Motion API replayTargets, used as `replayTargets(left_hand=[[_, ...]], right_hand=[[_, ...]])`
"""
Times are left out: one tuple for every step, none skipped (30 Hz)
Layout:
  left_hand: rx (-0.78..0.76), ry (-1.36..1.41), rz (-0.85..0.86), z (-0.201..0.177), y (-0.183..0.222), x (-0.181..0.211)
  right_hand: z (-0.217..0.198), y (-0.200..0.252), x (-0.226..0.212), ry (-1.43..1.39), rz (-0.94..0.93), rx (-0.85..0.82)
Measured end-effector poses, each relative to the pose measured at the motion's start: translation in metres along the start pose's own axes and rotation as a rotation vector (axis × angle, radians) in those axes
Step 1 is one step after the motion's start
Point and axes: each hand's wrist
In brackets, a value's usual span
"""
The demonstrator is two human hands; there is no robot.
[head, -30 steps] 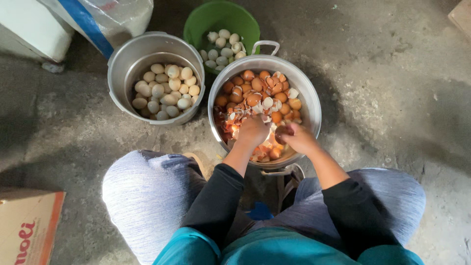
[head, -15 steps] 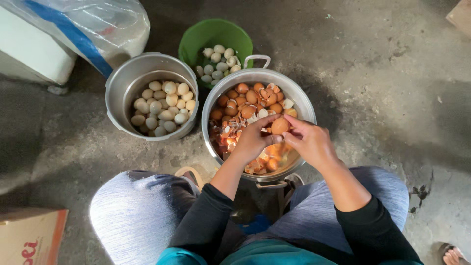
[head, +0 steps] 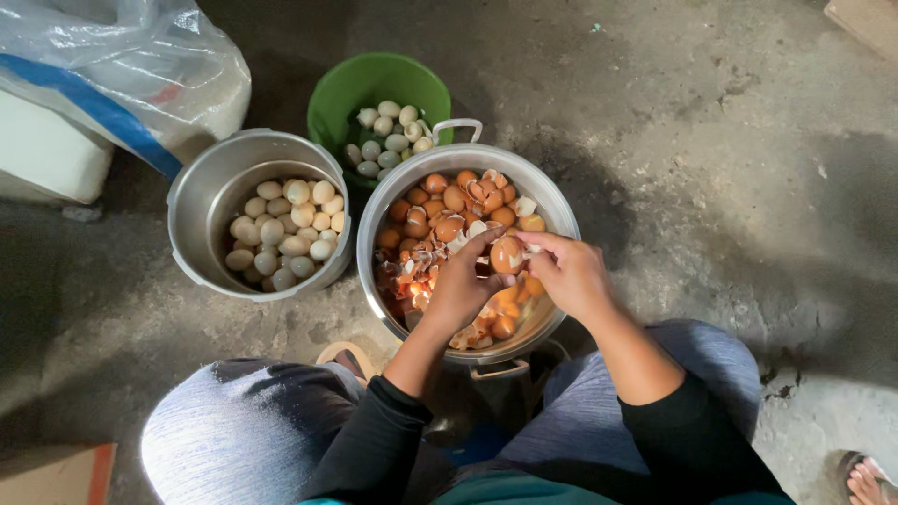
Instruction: The person sits on the floor and peels hard-boiled eggs by hand, removing the shells and placing the peeled eggs into a metal bucket. The shells are discarded into the same pot containing the unpeeled eggs.
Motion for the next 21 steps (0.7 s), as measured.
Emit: replayTargets(left_hand=[[-0.035, 0.106, -0.042, 0.001, -0.002, -0.003], [-0.077, 0.184, 0.005, 0.001, -0.005, -0.006], [-0.118, 0.264, 0.05, 0.002, -0.007, -0.009], [-0.158, 0.343, 0.094, 0.003, -0.007, -0.011], [-0.131, 0.323, 0.04, 0.003, -0.006, -0.012], [-0.105, 0.303, -0.015, 0.003, -0.005, -0.012], [-0.079, 0.284, -0.072, 0.002, -0.004, -0.012], [0.011, 0.156, 0.023, 0.0, -0.004, -0.01], [0.101, 0.028, 0.108, -0.001, -0.002, -0.009], [0.188, -0.104, 0.191, -0.001, 0.0, -0.007], [0.203, -0.103, 0.188, -0.001, 0.002, -0.004], [0.218, -0.103, 0.184, -0.001, 0.004, -0.002], [0.23, -0.102, 0.187, -0.001, 0.005, 0.001], [0.246, -0.12, 0.195, -0.002, 0.007, 0.004], [0.261, -0.137, 0.208, -0.002, 0.008, 0.006], [0.276, -0.154, 0.221, -0.002, 0.01, 0.008], [0.261, -0.154, 0.209, -0.001, 0.011, 0.01], [0.247, -0.156, 0.197, -0.001, 0.013, 0.012], [0.235, -0.155, 0.184, -0.001, 0.015, 0.012], [0.242, -0.163, 0.197, -0.001, 0.016, 0.013], [0.252, -0.17, 0.208, -0.001, 0.018, 0.013]], right_hand=[[0.003, -0.004, 0.005, -0.175, -0.063, 0.031], [0.005, -0.007, 0.01, -0.35, -0.126, 0.061], [0.007, -0.008, 0.016, -0.366, -0.097, 0.036], [0.009, -0.01, 0.021, -0.383, -0.067, 0.01], [0.01, -0.012, 0.023, -0.399, -0.037, -0.017], [0.012, -0.014, 0.025, -0.43, -0.042, -0.044], [0.013, -0.014, 0.026, -0.461, -0.044, -0.072], [0.015, -0.015, 0.026, -0.492, -0.046, -0.099], [0.015, -0.014, 0.027, -0.549, -0.033, -0.137], [0.014, -0.013, 0.027, -0.607, -0.02, -0.175], [0.014, -0.013, 0.026, -0.663, -0.012, -0.207], [0.016, -0.012, 0.025, -0.686, -0.005, -0.206], [0.016, -0.011, 0.023, -0.706, -0.002, -0.2], [0.016, -0.009, 0.021, -0.726, 0.002, -0.193], [0.015, -0.008, 0.02, -0.733, 0.003, -0.197], [0.015, -0.007, 0.018, -0.739, 0.004, -0.202], [0.014, -0.007, 0.017, -0.745, 0.003, -0.206], [0.013, -0.006, 0.015, -0.743, 0.022, -0.211], [0.012, -0.005, 0.015, -0.739, 0.042, -0.219], [0.011, -0.005, 0.014, -0.734, 0.061, -0.226], [0.011, -0.004, 0.014, -0.768, 0.069, -0.237]])
Point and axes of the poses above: each hand's wrist, its own y-axis away from the middle knuckle, its own z-axis out of the palm, x = y × z, and after that the axes turned 9 degrees about -z, right-handed
